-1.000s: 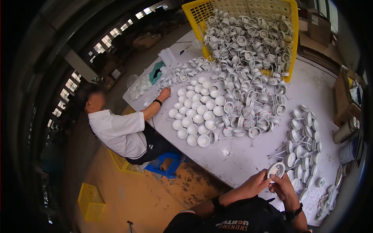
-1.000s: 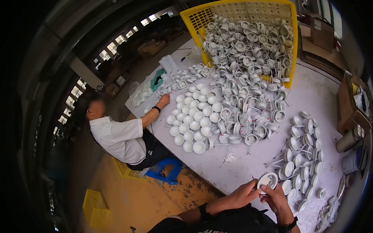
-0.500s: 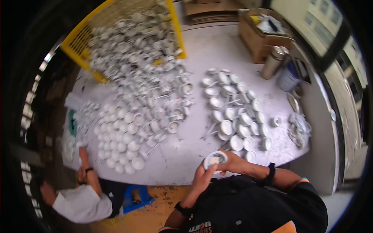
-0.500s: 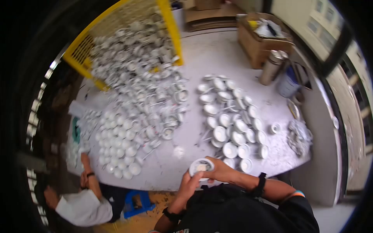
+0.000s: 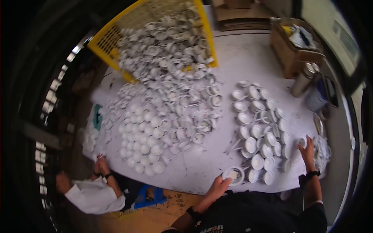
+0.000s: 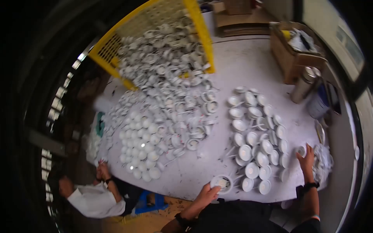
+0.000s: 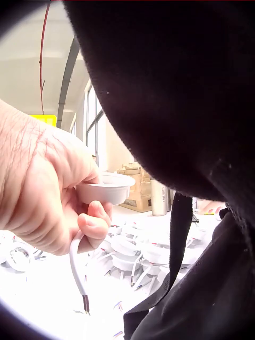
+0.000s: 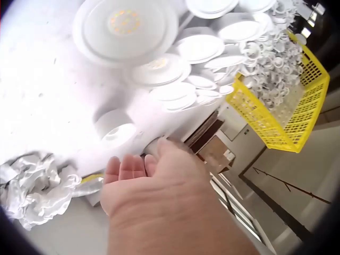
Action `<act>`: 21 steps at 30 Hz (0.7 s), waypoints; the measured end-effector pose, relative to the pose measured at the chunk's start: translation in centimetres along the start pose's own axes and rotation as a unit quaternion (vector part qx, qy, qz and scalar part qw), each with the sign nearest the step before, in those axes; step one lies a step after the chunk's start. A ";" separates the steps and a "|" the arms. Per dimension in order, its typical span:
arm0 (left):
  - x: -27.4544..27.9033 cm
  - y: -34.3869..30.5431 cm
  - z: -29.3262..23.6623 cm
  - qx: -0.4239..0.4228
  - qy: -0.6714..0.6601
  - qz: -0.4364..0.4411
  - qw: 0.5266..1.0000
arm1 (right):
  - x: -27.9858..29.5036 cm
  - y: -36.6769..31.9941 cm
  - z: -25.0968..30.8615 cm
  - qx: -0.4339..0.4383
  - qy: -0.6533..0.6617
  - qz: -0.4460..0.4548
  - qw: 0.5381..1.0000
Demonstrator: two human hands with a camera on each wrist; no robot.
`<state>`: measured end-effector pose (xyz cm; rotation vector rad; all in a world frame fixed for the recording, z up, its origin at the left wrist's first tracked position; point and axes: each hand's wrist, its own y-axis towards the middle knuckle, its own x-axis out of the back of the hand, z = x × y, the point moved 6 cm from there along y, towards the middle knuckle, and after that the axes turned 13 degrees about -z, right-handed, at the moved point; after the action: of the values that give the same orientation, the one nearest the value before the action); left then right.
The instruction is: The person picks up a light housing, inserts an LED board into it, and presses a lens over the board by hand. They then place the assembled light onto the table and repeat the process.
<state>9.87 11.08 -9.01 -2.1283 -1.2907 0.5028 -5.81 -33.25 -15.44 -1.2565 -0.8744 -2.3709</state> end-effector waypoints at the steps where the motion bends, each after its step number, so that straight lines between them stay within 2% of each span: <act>1: -0.6 0.5 0.0 -0.021 -0.005 0.017 1.000 | -1.1 0.1 -1.6 0.030 -0.006 0.009 0.999; 4: -1.3 0.7 -1.0 -0.058 -0.015 0.015 0.998 | -4.3 0.6 -6.0 0.004 -0.008 0.091 0.996; 6: -1.0 0.9 -0.7 -0.046 -0.034 0.002 0.998 | -4.5 0.8 -6.8 0.063 -0.010 0.030 0.998; 9: -1.5 1.3 -0.2 -0.048 -0.050 0.008 0.998 | -4.5 0.8 -7.5 0.081 -0.013 0.016 0.997; 12: -0.9 0.6 -0.4 -0.057 -0.046 -0.021 0.997 | -5.6 0.7 -9.2 0.038 -0.021 0.057 0.997; 13: -1.0 0.2 -1.0 -0.057 -0.036 -0.030 0.997 | -4.5 0.6 -7.1 -0.020 -0.012 0.098 0.995; 14: -0.9 -0.3 -1.5 -0.048 -0.026 -0.031 0.998 | -4.1 0.1 -6.6 -0.004 0.031 0.073 0.997; 15: -0.7 0.0 -0.4 -0.025 -0.049 -0.025 0.998 | -2.1 0.0 -3.2 -0.045 0.043 0.079 0.995; 16: -0.6 -0.7 -1.2 -0.009 -0.062 -0.041 0.997 | -1.8 0.0 -2.7 -0.001 -0.005 0.069 0.998; 18: -0.5 -0.9 -1.2 -0.009 -0.073 -0.014 0.997 | 0.7 0.2 1.4 -0.030 -0.013 0.067 0.997; 19: -0.4 -1.0 -1.2 0.004 -0.088 -0.024 0.996 | 0.2 0.0 0.6 -0.021 0.010 0.058 0.998; 20: -0.9 -1.0 -1.2 0.004 -0.082 0.004 0.997 | 0.5 0.1 1.3 -0.030 -0.019 0.054 0.998; 21: -0.7 -0.9 -1.0 0.005 -0.080 -0.015 0.997 | 0.9 0.2 1.8 -0.035 -0.020 0.057 0.998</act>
<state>9.54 10.54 -7.62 -2.0933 -1.4022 0.6769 -5.08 -32.27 -13.85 -1.3478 -0.7176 -2.3127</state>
